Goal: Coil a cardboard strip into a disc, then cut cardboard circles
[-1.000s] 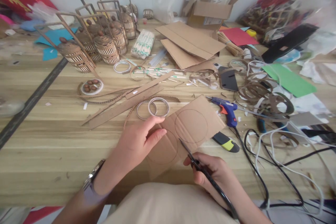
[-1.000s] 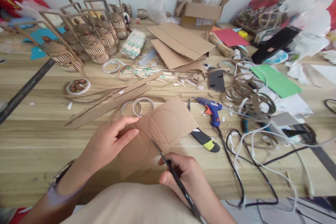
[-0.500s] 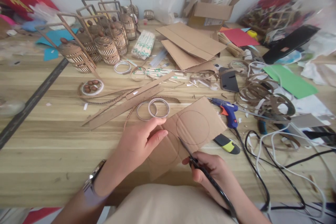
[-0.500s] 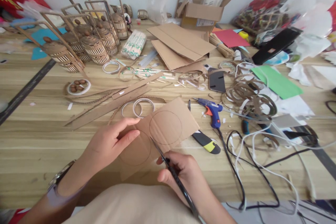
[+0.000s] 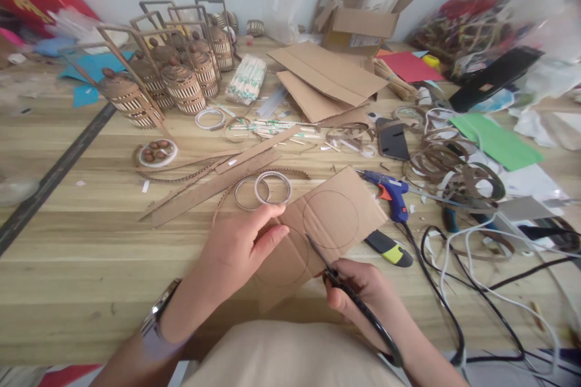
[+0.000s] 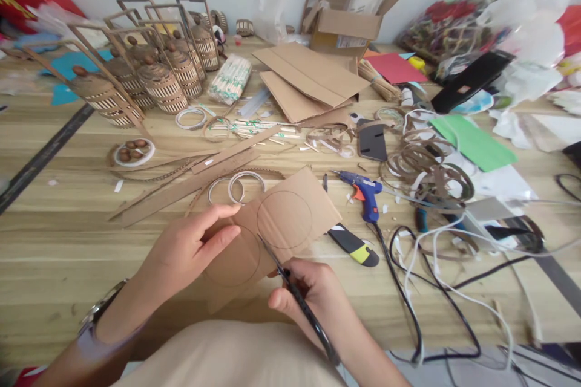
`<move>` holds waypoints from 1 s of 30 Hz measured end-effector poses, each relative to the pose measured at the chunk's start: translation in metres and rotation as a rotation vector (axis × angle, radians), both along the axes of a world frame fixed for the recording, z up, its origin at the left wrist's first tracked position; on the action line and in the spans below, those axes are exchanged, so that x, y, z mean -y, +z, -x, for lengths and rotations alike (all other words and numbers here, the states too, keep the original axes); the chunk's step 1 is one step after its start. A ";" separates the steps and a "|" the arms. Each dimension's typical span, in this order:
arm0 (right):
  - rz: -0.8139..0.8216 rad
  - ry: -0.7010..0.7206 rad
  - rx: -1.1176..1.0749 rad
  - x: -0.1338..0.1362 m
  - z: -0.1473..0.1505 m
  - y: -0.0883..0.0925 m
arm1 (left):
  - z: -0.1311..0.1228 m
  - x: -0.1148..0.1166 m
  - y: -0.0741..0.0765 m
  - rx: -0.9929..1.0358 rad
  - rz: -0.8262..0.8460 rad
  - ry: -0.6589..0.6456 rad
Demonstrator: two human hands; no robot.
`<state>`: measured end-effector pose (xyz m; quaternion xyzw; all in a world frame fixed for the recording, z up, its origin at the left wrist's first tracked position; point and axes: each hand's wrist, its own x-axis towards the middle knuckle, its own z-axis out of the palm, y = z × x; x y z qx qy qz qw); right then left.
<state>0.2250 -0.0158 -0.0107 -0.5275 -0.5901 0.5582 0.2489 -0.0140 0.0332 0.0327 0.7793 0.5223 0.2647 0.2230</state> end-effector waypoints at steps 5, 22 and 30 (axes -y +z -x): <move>0.007 0.008 0.048 0.002 0.000 -0.005 | 0.001 0.000 -0.001 -0.008 -0.012 0.004; 0.001 -0.014 0.097 0.004 0.004 0.011 | 0.002 0.000 -0.003 0.012 -0.017 -0.012; 0.161 -0.050 0.018 0.005 0.007 0.016 | 0.001 -0.002 -0.004 0.004 -0.057 -0.017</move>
